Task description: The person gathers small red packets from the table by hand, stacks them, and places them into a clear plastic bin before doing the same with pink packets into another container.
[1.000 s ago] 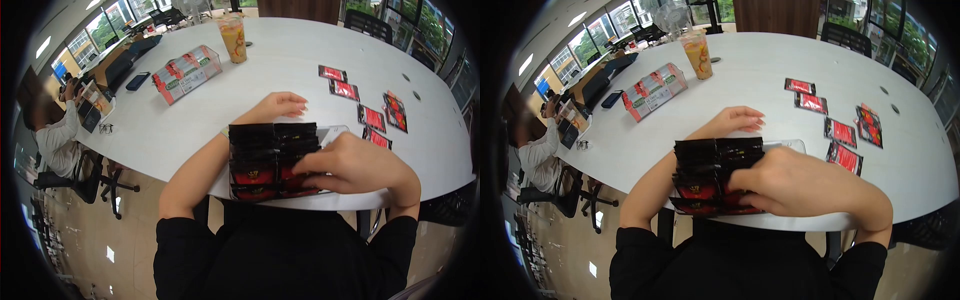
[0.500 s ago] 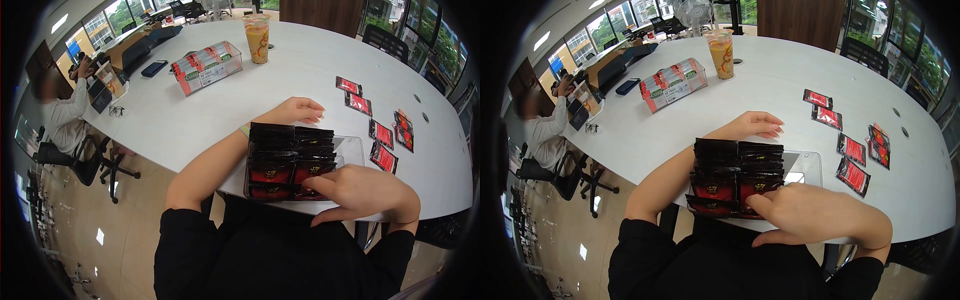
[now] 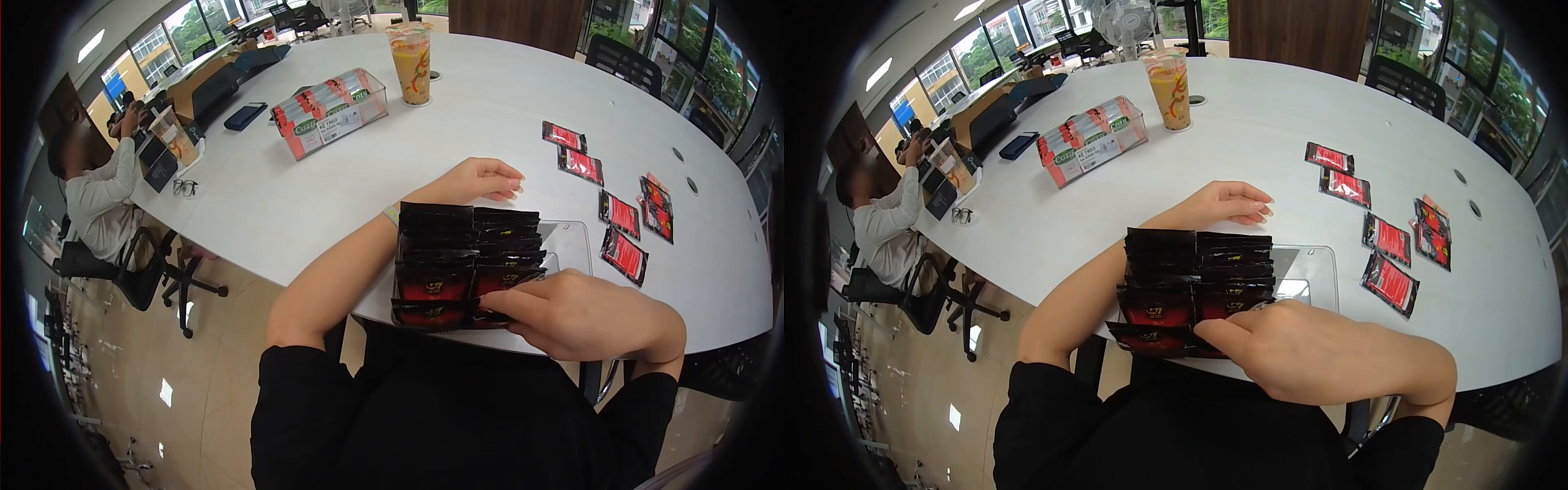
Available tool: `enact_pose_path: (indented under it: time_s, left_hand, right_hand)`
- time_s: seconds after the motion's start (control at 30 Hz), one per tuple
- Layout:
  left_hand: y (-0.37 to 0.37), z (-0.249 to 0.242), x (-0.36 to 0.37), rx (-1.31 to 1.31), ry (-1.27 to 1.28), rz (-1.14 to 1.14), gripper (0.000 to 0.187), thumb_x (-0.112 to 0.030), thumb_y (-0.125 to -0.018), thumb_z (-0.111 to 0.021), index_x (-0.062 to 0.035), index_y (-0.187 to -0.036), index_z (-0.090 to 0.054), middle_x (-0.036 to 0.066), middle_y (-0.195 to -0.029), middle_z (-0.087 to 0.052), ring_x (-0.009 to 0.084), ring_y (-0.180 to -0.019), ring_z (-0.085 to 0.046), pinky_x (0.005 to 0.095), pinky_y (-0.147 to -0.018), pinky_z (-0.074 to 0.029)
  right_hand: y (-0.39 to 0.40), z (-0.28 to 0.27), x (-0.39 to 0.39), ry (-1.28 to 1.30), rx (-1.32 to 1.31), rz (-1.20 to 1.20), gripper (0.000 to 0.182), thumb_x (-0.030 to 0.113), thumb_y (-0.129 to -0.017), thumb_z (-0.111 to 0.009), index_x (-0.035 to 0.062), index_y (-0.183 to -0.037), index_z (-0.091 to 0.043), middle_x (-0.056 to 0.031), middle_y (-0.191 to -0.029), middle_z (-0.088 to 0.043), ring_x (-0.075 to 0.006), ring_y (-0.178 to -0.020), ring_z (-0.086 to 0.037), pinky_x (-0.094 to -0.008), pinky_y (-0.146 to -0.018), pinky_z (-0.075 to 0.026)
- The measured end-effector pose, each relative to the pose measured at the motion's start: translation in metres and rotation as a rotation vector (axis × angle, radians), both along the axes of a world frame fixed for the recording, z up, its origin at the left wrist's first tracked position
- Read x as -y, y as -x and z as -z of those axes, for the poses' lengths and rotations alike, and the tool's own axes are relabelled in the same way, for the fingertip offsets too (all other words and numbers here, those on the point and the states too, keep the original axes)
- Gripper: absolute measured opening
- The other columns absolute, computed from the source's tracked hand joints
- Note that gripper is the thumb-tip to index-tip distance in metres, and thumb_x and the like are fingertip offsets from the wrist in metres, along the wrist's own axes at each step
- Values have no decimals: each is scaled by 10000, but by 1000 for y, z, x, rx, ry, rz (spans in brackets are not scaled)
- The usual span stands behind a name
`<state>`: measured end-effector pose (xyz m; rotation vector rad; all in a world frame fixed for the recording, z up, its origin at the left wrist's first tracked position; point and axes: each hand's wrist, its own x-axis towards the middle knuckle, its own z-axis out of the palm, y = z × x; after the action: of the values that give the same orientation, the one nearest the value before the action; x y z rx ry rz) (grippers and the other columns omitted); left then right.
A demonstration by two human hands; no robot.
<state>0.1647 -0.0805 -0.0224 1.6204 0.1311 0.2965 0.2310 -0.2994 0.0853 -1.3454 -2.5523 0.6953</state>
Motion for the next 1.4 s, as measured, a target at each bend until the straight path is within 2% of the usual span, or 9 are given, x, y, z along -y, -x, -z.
enact_pose_path:
  time_s: [0.13,0.2,0.3,0.4,0.67,0.83,0.87,1.03,1.4]
  left_hand:
    - [0,2,-2,18,14,26,351,-213,-868,-554,36,-1113,-526,109,-1032,-581,150,-962,-556,266,-869,-437]
    - [0,3,-3,-5,-6,7,323,-199,-881,-539,-1,-1136,-527,138,-1062,-579,174,-983,-572,274,-875,-449]
    - [-1,3,-3,-8,-27,-2,319,-194,-885,-533,2,-1135,-526,138,-1066,-580,175,-980,-574,267,-867,-452]
    - [-2,4,-5,-16,4,18,314,-187,-887,-529,1,-1137,-525,138,-1066,-580,172,-984,-572,264,-872,-451]
    - [-2,4,-5,-2,3,12,332,-193,-879,-540,23,-1130,-520,131,-1055,-579,163,-978,-566,267,-870,-451]
    - [-2,3,-4,-45,-13,-9,326,-190,-879,-541,-3,-1146,-522,134,-1074,-577,163,-989,-565,266,-870,-450]
    - [-3,6,-6,-14,-13,8,325,-186,-878,-540,-2,-1145,-522,133,-1074,-577,162,-990,-562,268,-872,-447]
    - [3,-5,2,-24,-15,-13,329,-195,-879,-532,18,-1130,-526,140,-1064,-577,163,-989,-560,264,-877,-444]
    - [0,1,0,-26,9,-25,329,-187,-869,-553,28,-1117,-530,134,-1040,-586,158,-951,-569,267,-850,-455]
  right_hand:
    - [-1,-14,9,-83,45,37,414,94,-708,-671,-38,-1072,-525,-177,-941,-599,-315,-814,-608,-353,-667,-495]
    - [-5,-17,9,-409,34,46,573,207,-679,-725,-47,-1134,-487,-208,-1098,-539,-349,-982,-557,-370,-760,-478]
    - [-1,-11,5,-534,137,110,759,345,-647,-733,-85,-1190,-424,-257,-1216,-444,-381,-1111,-477,-392,-859,-444]
    - [-1,-2,5,-465,359,-4,847,416,-643,-704,-123,-1209,-377,-299,-1243,-398,-386,-1150,-447,-396,-902,-426]
    - [4,-5,17,-434,218,-41,818,428,-659,-682,-158,-1161,-410,-337,-1151,-449,-409,-1098,-475,-424,-935,-395]
    - [-3,1,0,-430,272,87,856,441,-627,-706,-126,-1190,-400,-280,-1217,-426,-393,-1205,-363,-403,-977,-337]
    - [-3,4,-1,-493,233,74,800,364,-614,-729,-132,-1164,-427,-276,-1121,-482,-421,-1095,-448,-445,-941,-373]
    - [3,-1,12,-521,285,43,710,287,-587,-742,-72,-1145,-491,-257,-1133,-489,-358,-1074,-476,-477,-946,-356]
    - [9,11,6,-462,255,88,789,374,-684,-701,-133,-1203,-388,-344,-1183,-416,-443,-1189,-365,-543,-955,-310]
